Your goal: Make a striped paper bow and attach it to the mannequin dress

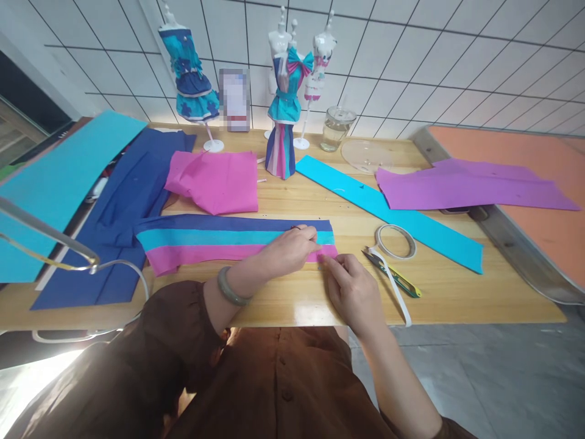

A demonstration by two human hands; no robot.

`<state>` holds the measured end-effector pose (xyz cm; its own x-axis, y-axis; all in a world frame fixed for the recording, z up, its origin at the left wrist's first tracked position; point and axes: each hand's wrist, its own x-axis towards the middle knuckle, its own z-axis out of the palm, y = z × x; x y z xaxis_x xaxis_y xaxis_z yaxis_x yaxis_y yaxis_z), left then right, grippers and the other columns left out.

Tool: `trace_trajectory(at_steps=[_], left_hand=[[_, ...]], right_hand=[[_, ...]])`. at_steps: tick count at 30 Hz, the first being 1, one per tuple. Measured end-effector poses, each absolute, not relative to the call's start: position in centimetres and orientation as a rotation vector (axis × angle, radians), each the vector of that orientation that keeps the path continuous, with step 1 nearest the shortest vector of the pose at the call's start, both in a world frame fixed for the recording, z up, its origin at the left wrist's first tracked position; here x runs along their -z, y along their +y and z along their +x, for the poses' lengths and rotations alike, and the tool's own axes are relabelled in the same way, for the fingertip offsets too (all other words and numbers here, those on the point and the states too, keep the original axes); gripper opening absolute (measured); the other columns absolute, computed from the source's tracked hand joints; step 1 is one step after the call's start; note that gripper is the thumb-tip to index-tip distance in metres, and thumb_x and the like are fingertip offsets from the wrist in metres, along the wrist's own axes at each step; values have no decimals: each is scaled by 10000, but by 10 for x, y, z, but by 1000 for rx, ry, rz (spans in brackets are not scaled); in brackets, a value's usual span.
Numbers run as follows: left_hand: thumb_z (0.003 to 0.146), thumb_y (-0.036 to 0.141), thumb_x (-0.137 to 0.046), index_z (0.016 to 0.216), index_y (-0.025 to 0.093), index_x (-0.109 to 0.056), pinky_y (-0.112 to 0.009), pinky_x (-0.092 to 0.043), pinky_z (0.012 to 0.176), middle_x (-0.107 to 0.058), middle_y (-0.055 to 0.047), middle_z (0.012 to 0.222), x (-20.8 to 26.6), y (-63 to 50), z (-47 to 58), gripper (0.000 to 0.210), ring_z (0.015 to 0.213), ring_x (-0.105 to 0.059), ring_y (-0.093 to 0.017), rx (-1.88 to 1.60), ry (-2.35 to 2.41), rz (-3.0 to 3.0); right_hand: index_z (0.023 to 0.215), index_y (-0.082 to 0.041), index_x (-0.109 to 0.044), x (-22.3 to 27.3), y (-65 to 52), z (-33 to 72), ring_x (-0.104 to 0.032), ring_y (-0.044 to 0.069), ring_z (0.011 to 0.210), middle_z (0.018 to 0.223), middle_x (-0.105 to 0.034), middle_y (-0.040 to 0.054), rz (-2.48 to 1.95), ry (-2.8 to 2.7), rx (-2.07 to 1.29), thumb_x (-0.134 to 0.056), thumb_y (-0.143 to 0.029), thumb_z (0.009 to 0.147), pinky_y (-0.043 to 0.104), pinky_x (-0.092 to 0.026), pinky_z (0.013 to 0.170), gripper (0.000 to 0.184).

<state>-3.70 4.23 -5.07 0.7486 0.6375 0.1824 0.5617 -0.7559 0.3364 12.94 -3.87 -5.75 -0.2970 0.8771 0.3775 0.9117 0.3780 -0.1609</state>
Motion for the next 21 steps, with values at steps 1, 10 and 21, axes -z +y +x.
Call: trace_trajectory(at_steps=[1,10,21], left_hand=[[840,96,-332,911,177,-626,-268,-374,759,-518,-56,907,51,42,-37,313,846,-457,-160,-424,947,2684],[831,94,-347,946,178,-625,-276,-391,781,-550,-62,923,51,42,-37,312,877,-486,-162,-459,947,2666],[750,31,-387,1059,156,-589,-296,-393,874,-611,-55,931,47,46,-34,390,916,-515,-159,-849,1248,2415]], right_hand=[[1102,-191,-591,57,-38,129,-478,148,682,817,-538,78,-1564,-2252,136,-413,-193,857,251,-321,562,302],[1155,-217,-557,60,-36,130,-481,153,700,880,-545,77,-1619,-2291,149,-425,-174,847,261,-314,573,338],[1167,-256,-551,60,-35,129,-477,158,711,890,-541,70,-1669,-2348,179,-408,-176,856,263,-298,573,352]])
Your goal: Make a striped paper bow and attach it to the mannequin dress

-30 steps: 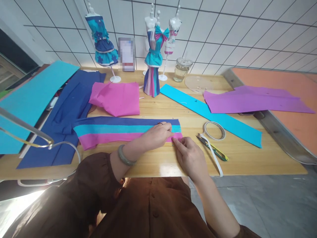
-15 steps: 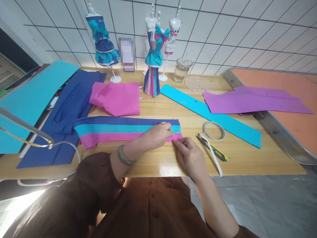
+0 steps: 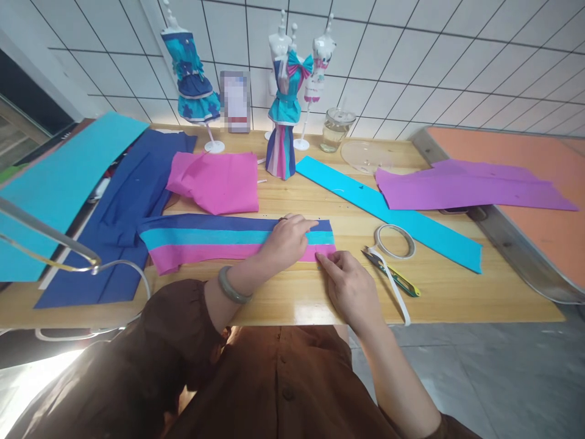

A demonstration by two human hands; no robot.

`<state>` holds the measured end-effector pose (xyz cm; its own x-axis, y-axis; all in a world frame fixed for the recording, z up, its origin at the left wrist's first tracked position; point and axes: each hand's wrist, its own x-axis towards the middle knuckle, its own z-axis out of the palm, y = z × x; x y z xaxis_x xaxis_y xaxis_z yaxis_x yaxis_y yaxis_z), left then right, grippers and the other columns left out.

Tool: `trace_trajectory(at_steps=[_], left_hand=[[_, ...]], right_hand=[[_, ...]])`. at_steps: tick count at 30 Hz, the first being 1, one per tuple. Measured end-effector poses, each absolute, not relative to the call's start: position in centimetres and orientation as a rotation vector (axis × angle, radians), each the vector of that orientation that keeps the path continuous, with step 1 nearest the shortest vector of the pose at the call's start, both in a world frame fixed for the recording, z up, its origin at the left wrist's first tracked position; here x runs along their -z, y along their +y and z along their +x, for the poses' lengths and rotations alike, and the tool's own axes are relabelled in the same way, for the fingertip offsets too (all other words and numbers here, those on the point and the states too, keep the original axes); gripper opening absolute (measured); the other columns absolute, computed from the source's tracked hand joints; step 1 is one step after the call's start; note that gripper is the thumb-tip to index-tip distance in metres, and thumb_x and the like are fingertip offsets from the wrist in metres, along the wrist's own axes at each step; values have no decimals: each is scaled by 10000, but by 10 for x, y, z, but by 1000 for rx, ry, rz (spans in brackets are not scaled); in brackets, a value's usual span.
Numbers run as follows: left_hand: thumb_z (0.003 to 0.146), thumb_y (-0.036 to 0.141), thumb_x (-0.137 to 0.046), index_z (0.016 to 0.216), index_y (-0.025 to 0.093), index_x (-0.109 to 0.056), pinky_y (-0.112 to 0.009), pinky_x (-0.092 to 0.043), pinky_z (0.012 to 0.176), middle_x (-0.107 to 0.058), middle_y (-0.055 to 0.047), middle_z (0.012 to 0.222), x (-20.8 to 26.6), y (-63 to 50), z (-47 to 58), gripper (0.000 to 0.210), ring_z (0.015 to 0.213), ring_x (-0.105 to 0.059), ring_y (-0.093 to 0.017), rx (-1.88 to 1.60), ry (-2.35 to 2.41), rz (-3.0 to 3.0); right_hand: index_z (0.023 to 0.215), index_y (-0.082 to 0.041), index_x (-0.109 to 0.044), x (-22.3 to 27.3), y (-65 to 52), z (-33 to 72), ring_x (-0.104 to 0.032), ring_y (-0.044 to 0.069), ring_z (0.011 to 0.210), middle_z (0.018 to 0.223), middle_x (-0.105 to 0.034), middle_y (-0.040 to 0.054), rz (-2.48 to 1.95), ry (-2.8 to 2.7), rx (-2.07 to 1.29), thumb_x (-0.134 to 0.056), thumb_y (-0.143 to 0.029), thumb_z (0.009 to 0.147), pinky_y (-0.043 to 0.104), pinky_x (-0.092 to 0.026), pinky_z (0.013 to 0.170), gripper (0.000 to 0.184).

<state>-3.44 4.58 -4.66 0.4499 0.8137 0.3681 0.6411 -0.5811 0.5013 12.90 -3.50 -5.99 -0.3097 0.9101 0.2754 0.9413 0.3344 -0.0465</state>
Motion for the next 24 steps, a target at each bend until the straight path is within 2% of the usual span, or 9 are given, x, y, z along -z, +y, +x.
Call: trace_trajectory(at_steps=[4,15,18,21,24], left_hand=[[755,50,-400,1089,173,-579,-316,-388,881,-597,-57,941,48,46,-34,398,946,-500,-175,-876,1366,2385],[766,68,-410,1088,189,-581,-314,-383,877,-576,-57,935,52,48,-35,384,952,-478,-181,-892,1388,2375],[775,75,-409,1091,194,-579,-312,-388,865,-573,-58,937,52,49,-36,378,950,-478,-182,-898,1408,2363],[791,91,-408,1101,196,-569,-312,-384,859,-568,-60,940,51,50,-39,364,957,-473,-184,-886,1454,2370],[809,176,-454,1091,190,-567,-334,-375,852,-557,-72,950,50,50,-42,304,970,-461,-204,-824,1565,2395]], right_hand=[[1248,-288,-467,57,-33,126,-477,170,682,905,-534,75,-1737,-2392,233,-395,-156,847,268,-288,548,428],[1239,-330,-469,56,-32,124,-507,205,728,914,-525,87,-1773,-2446,209,-394,-140,833,280,-324,556,455],[1225,-302,-490,56,-31,128,-520,198,733,931,-528,86,-1752,-2341,41,-358,-144,843,286,-357,567,434],[1235,-239,-474,54,-26,139,-533,186,812,945,-544,79,-1634,-2082,-263,-330,-167,851,294,-412,659,416],[1184,-210,-513,52,-15,152,-540,175,795,884,-576,58,-1591,-1817,-476,-346,-240,850,315,-432,707,375]])
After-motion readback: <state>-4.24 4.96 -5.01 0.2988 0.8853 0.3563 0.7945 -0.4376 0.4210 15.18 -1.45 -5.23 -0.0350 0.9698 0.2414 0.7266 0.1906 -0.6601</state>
